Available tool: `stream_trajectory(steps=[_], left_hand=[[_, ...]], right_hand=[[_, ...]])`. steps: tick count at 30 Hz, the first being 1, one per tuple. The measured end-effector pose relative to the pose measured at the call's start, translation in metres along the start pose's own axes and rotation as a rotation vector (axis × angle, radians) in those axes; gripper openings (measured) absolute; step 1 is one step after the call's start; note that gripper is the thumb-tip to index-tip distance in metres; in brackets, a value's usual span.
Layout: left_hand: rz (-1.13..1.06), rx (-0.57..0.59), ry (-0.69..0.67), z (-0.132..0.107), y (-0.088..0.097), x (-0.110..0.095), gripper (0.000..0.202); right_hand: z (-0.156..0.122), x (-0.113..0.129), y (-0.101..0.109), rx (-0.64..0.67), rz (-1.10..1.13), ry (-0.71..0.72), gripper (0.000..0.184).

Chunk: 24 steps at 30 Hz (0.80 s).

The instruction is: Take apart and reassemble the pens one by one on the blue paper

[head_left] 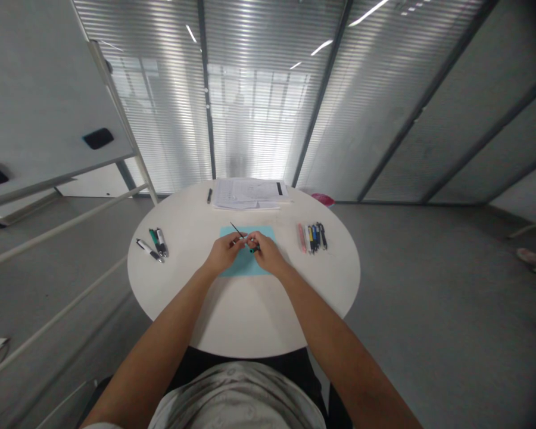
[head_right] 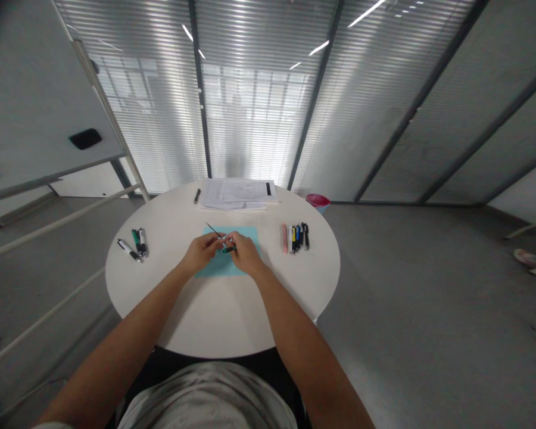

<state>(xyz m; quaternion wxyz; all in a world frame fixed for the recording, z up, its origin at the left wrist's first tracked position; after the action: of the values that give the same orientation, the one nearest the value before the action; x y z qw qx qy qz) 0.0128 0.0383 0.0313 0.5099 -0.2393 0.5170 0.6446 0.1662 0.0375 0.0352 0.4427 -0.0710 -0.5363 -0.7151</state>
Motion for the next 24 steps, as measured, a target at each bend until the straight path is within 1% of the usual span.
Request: stream_trajectory(steps=[3,5,8,10,13,16,20,22,24], left_hand=[[-0.041,-0.006,0.002,0.001,-0.001,-0.001,0.033],[-0.111,-0.057,0.036,0.002,0.0,0.0,0.032],[-0.287,-0.149,0.117,0.004,0.003,0.002,0.034],[-0.392,-0.18,0.159,0.005,0.004,0.003,0.036],[-0.509,-0.2,0.216,0.005,0.006,0.004,0.036],[-0.576,-0.199,0.252,0.004,0.008,0.002,0.035],[-0.571,-0.188,0.26,0.004,0.009,-0.003,0.036],[-0.597,-0.217,0.259,0.004,0.012,-0.004,0.036],[-0.671,-0.247,0.269,0.004,0.014,-0.003,0.036]], right_hand=[[-0.001,0.002,0.0,0.006,0.012,-0.008,0.016],[-0.001,0.002,0.0,0.004,0.0,-0.041,0.018],[-0.002,-0.003,0.002,-0.017,-0.069,-0.112,0.025],[-0.002,-0.006,0.003,-0.03,-0.107,-0.129,0.031],[-0.002,-0.006,0.005,-0.043,-0.099,-0.05,0.039],[-0.002,-0.002,0.006,-0.041,-0.08,0.026,0.041],[-0.003,0.005,0.008,-0.021,-0.12,0.013,0.04],[-0.004,0.009,0.01,-0.029,-0.135,0.001,0.042],[-0.005,0.011,0.011,-0.028,-0.146,-0.005,0.042]])
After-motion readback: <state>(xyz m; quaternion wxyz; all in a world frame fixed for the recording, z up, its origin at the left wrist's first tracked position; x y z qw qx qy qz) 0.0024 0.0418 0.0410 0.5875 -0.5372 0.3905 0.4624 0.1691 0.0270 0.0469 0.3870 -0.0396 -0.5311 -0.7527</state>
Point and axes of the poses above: each hand's wrist, its own z-axis towards the middle knuckle, its own y-axis out of the back of the hand, x = y × z, the point moved 4 cm from there along z, towards the middle knuckle, and after that the axes turned 1 degree about x, right-handed, at the moved point
